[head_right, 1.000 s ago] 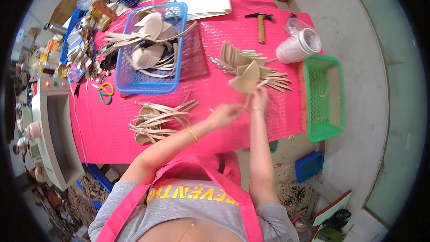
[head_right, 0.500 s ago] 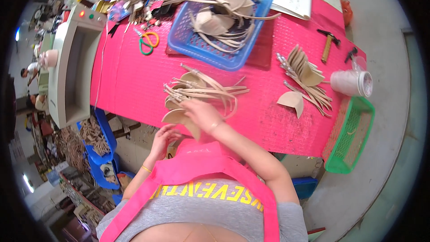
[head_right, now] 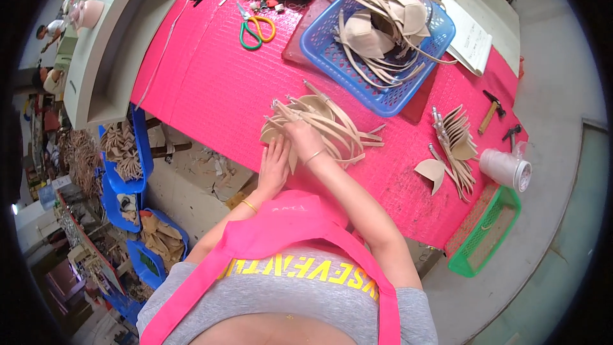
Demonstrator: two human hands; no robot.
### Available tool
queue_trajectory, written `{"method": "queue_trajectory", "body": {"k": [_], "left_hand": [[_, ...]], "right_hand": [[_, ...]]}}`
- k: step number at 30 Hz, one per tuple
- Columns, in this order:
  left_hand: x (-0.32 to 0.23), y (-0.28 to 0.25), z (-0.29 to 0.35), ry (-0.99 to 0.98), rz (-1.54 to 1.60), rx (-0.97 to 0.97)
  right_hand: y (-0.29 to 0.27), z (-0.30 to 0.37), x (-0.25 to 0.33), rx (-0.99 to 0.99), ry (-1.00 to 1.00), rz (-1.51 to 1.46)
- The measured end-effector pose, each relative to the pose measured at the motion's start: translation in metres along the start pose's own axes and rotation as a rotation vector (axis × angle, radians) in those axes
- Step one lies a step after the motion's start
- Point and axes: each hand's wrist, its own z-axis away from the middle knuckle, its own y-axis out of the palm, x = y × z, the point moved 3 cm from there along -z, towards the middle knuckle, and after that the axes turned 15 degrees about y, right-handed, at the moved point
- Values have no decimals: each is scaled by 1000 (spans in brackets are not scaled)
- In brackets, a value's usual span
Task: Sorting and preparing leather or synthetic shoe upper components for production.
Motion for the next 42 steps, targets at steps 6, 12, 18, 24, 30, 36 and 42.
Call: {"method": "queue_trajectory", "body": {"k": [6, 12, 18, 24, 30, 36, 42], "left_hand": [[6, 23, 4, 35, -178, 58], [19, -46, -6, 140, 149, -86], [0, -107, -78, 192, 349, -279], [-22, -127, -123, 136, 842, -183], [-36, -93, -136, -211, 1634, 20], [-34, -91, -142, -462, 1592, -350], [-11, -96, -52, -536, 1520, -460]], "right_hand": [[-46, -3, 6, 46, 116, 35], [-182, -39, 3, -445, 195, -298], [-153, -158, -88, -396, 553, 261], [-179, -203, -124, -2, 543, 316], [-171, -112, -3, -298, 363, 479], [-86, 18, 83, -188, 7, 601], [-149, 60, 102, 101, -85, -190]]}}
